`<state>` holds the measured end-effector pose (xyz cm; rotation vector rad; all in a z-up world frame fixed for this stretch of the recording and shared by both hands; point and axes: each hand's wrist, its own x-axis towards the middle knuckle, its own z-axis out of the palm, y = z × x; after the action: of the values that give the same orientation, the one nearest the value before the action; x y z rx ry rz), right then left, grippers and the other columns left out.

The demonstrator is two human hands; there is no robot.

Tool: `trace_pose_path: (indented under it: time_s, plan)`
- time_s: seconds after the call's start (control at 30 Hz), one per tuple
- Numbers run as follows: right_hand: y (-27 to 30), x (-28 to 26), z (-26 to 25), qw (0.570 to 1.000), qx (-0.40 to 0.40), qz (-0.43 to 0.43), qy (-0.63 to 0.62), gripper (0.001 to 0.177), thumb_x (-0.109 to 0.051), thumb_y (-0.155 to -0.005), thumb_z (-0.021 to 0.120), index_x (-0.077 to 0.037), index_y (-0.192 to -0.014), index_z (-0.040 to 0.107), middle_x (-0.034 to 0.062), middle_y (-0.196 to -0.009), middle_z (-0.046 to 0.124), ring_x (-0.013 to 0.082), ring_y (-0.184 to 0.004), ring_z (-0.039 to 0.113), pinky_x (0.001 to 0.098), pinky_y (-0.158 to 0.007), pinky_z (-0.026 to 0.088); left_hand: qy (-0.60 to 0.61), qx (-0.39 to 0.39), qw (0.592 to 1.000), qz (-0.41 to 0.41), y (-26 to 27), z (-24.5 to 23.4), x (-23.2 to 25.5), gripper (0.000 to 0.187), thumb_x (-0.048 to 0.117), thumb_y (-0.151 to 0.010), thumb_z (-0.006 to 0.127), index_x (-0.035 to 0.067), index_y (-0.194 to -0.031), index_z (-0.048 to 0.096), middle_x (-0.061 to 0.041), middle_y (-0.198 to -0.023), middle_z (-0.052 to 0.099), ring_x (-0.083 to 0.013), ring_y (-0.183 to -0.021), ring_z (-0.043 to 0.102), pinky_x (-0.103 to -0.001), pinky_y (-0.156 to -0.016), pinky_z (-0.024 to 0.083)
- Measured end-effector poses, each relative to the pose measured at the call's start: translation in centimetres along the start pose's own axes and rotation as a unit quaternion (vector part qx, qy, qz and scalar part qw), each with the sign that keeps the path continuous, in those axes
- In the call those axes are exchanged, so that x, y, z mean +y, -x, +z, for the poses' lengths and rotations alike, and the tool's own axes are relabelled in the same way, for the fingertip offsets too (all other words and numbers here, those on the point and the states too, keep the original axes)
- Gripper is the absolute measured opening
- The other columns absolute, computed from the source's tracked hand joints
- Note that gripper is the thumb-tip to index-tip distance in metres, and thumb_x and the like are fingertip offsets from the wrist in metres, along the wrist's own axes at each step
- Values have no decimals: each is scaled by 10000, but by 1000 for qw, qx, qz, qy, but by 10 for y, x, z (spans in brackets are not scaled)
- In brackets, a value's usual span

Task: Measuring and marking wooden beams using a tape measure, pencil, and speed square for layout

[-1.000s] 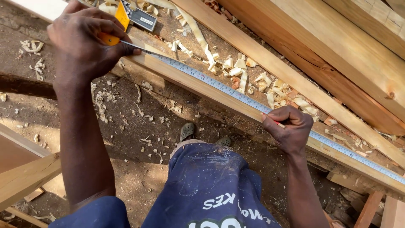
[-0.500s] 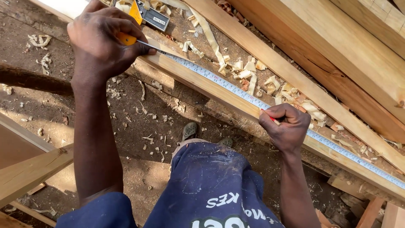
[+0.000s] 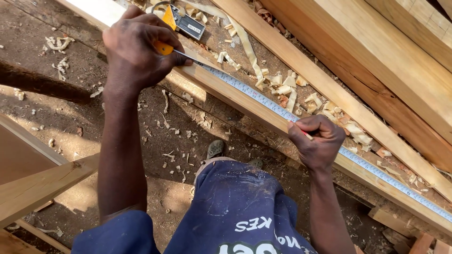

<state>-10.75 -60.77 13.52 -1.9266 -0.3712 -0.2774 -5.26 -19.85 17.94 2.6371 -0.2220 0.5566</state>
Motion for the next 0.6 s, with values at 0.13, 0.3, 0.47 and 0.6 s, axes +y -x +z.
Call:
trace_pose_path:
  time_s: [0.13,0.3,0.47,0.6]
  plan:
    - [-4,-8,17,998,-2,-2,64,132,-10,-891,790,-46,-803,698,82,-735,686,196,-681,701,299,-640,627,-21,-21,999,-34,0,2,1,346,575,-759,981,302,-919,840,120,-971,746,-131,-974,544,-474,-801,416]
    - [-1,-5,16,996,12,-16,89,126,-2,-865,761,-57,-773,696,73,-712,686,195,-670,704,290,-614,615,-24,10,1000,-3,0,5,-4,372,601,-761,983,283,-886,836,93,-915,750,-130,-928,568,-381,-670,478]
    - [-3,-9,16,994,16,-11,107,134,23,-843,774,-53,-758,702,83,-718,696,205,-678,713,288,-599,605,-49,14,999,9,0,11,-8,410,663,-743,969,307,-896,836,114,-891,742,-119,-917,559,-355,-590,464]
    - [-5,-11,15,996,2,-1,94,134,11,-837,775,-63,-750,705,69,-704,686,183,-671,695,293,-604,601,-36,22,999,19,-1,7,-4,386,625,-757,985,293,-884,834,105,-891,737,-128,-905,570,-350,-580,461]
